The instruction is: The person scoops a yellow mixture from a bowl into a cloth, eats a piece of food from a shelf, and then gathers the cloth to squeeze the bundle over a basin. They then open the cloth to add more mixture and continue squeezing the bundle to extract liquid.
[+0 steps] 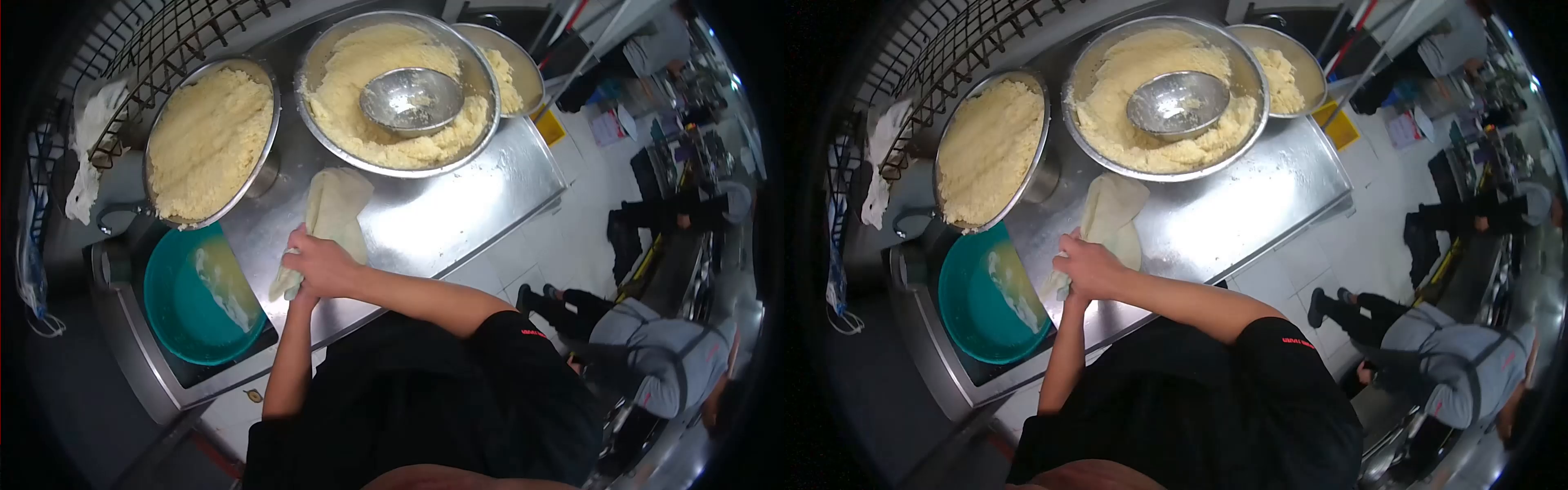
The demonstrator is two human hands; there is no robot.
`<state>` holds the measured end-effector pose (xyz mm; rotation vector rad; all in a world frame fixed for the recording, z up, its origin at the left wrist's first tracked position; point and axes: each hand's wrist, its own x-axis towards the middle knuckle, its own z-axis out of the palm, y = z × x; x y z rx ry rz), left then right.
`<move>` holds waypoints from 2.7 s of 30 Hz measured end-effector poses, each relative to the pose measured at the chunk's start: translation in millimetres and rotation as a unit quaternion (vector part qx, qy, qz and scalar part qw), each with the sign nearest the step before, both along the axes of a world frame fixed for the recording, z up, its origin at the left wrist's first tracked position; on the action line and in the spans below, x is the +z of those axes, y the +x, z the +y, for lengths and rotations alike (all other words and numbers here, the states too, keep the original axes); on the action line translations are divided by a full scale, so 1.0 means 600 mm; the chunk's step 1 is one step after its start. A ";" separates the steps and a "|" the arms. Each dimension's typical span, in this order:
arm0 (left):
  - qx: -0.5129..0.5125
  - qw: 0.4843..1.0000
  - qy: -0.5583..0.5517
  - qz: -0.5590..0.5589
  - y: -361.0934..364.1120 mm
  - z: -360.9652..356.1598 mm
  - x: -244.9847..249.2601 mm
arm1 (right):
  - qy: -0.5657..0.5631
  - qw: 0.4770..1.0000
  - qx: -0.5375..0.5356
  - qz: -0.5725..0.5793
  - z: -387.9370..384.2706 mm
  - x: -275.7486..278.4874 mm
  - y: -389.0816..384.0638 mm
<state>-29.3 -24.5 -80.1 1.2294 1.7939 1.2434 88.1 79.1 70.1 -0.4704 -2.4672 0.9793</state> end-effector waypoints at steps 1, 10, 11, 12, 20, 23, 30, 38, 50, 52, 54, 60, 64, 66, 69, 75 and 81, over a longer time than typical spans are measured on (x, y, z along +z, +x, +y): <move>0.039 0.998 0.036 -0.024 0.010 0.010 0.015 | 0.002 1.000 0.012 -0.001 0.011 0.019 0.004; 0.180 0.976 0.114 -0.035 0.053 0.030 0.108 | -0.019 0.984 -0.038 -0.176 0.198 -0.089 0.046; 0.196 0.976 0.096 0.002 0.058 0.034 0.117 | -0.014 0.984 -0.033 -0.174 0.203 -0.109 0.048; 0.204 0.974 0.102 0.003 0.058 0.040 0.129 | 0.044 0.980 -0.028 -0.191 0.209 -0.121 0.047; 0.168 0.978 0.095 0.076 0.044 0.063 0.190 | -0.050 0.995 0.072 -0.050 0.106 0.008 -0.014; 0.066 0.994 0.001 -0.087 0.031 0.061 0.170 | -0.026 0.995 0.091 -0.044 0.061 0.038 -0.021; 0.068 0.996 0.020 0.062 -0.014 0.047 0.131 | -0.311 0.944 0.003 0.111 0.065 0.070 0.016; 0.058 0.986 0.085 0.131 -0.040 0.029 0.124 | -0.186 0.969 -0.156 -0.052 -0.012 -0.034 -0.015; 0.000 0.951 0.140 -0.276 -0.079 0.022 0.083 | -0.290 0.952 -0.007 0.099 -0.045 0.061 -0.029; 0.001 0.982 0.079 -0.170 -0.075 0.017 0.130 | -0.228 0.967 -0.065 0.089 -0.027 0.043 0.015; 0.015 0.993 0.075 -0.092 -0.103 0.011 0.069 | -0.155 0.978 -0.137 -0.014 -0.014 -0.004 0.045; -0.035 0.996 0.017 0.085 -0.100 0.012 0.067 | -0.131 0.987 0.023 -0.092 -0.031 -0.085 -0.004; -0.066 0.983 -0.041 0.169 -0.114 -0.009 0.078 | -0.182 0.979 -0.041 -0.076 -0.055 -0.095 0.025; -0.010 0.994 -0.108 0.030 -0.097 -0.033 0.108 | -0.215 0.967 -0.049 -0.128 -0.058 -0.113 0.036; 0.015 0.993 -0.015 -0.119 -0.067 -0.046 0.129 | -0.211 0.965 -0.075 -0.135 -0.106 -0.104 0.036; -0.064 0.989 0.135 0.013 -0.076 -0.042 0.120 | -0.100 0.987 -0.064 -0.111 -0.126 -0.042 0.003; -0.119 0.937 0.194 0.265 -0.136 -0.093 0.172 | -0.090 0.986 -0.133 0.054 -0.128 -0.109 -0.115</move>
